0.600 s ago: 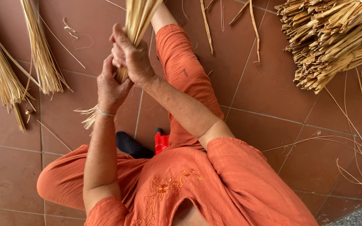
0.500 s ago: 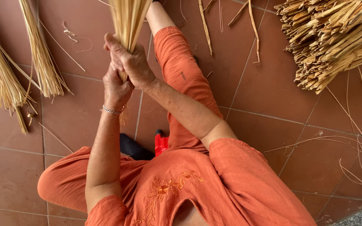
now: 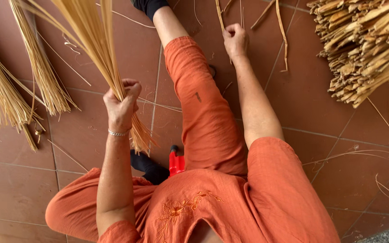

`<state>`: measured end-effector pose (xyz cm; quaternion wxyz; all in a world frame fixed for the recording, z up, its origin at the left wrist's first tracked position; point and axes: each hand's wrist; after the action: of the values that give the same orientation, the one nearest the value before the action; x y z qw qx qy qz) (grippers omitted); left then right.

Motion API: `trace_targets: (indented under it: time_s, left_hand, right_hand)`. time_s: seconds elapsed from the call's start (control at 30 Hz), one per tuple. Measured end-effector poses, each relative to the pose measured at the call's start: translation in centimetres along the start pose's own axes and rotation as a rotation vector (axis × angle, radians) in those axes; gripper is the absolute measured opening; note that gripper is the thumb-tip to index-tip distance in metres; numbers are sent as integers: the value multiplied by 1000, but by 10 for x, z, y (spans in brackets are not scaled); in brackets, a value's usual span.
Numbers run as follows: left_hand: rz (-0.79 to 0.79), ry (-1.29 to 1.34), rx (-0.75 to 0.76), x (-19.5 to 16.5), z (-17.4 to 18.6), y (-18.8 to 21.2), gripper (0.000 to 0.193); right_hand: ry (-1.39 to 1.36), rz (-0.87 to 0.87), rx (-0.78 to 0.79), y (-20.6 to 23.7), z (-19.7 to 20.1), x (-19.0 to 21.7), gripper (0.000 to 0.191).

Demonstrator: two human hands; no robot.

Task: The person gathers dried plant stalks into bundles, ties them with thin strips, and trims the ends with a knife. The person works on a tiled floor, placing finished bundles aside.

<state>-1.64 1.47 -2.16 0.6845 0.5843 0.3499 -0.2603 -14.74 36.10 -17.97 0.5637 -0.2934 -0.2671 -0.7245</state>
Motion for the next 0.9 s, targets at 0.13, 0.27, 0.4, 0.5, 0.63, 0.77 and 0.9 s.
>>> trace_targets:
  time_s: [0.13, 0.27, 0.4, 0.5, 0.63, 0.77, 0.9]
  left_hand:
    - [61, 136, 52, 3, -3, 1, 6]
    - [118, 181, 41, 8, -8, -1, 7]
    - [59, 145, 16, 8, -12, 10, 9]
    - [39, 238, 39, 2, -20, 19, 9]
    - [-19, 130, 8, -13, -38, 33, 13]
    - [-242, -146, 38, -37, -45, 47, 35]
    - [-318, -345, 161, -50, -33, 65, 56]
  right_hand:
    - [186, -75, -41, 7, -10, -6, 25]
    - [288, 14, -65, -6, -19, 0, 26]
    - [-397, -133, 90, -11, -11, 12, 16]
    - [-826, -30, 160, 0, 20, 43, 15]
    - [-1260, -57, 385, 29, 68, 104, 13]
    - [-1399, -173, 568, 64, 80, 148, 15]
    - [-1344, -135, 718, 102, 63, 154, 10]
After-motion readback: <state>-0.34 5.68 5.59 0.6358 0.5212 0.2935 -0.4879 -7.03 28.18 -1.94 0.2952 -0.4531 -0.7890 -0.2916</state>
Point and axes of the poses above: each hand's wrist, its own y-axis away from the middle knuckle, its own z-axis out of the back of the hand, x = y × z, and after that the axes turned 10 degrees about z, right-handed
